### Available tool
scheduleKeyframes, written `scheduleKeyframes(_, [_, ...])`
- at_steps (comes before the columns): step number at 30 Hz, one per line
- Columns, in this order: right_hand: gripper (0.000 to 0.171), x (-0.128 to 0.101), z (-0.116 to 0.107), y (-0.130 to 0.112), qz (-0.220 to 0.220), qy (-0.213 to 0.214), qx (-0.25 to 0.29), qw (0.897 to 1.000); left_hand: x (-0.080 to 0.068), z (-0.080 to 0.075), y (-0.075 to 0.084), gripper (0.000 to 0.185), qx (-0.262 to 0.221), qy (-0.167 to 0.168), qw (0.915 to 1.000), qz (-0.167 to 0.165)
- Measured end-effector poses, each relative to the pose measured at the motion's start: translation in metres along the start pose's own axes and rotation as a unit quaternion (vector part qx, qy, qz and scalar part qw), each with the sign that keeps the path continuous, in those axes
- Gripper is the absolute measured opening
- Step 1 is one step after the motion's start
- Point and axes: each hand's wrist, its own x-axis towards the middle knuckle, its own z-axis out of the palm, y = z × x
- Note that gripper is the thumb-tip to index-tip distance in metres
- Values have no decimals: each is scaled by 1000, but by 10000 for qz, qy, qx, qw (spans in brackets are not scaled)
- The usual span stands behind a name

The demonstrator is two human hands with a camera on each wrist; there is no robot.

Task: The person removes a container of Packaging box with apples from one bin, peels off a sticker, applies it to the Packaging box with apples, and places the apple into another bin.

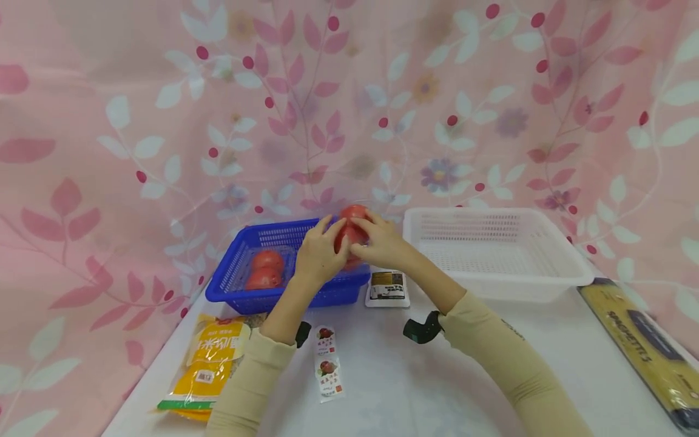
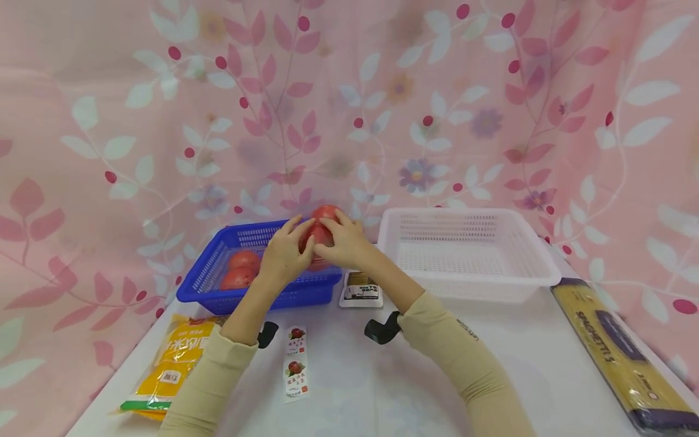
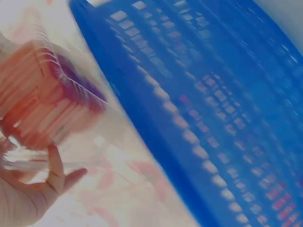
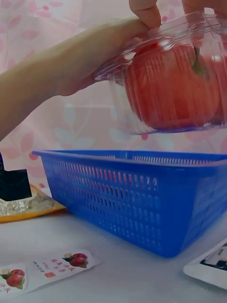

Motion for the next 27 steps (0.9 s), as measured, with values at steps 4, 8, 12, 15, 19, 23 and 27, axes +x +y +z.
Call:
scheduleKeyframes(4, [60, -19, -14, 5, -216, -10, -1, 9998, -5, -1, 22, 42, 95, -86, 9999, 41])
scheduleKeyframes(8, [60, -38, -23, 10, -276, -70, -62, 9996, -12, -1, 40, 45, 143, -154, 9998, 56])
scheduleKeyframes(12, [61, -56, -27, 12, -245, -107, -37, 9996, -23, 0, 52, 46, 41, -129, 9997, 181])
scheduleKeyframes(15, [61, -69, -29, 12, -265, -117, -22, 9996, -31, 1, 58, 47, -23, -197, 9993, 307])
scheduleKeyframes(19, [61, -87, -29, 13, -197, -200, -43, 9996, -45, 1, 66, 50, -170, -452, 9981, 392])
scheduleKeyframes(23, [63, -104, -28, 12, -113, -296, 34, 9995, -60, -3, 73, 51, -264, -670, 9965, 434])
scheduleKeyframes(27, [62, -119, -23, 10, -196, -302, 71, 9993, -74, -9, 79, 53, -309, -890, 9945, 462])
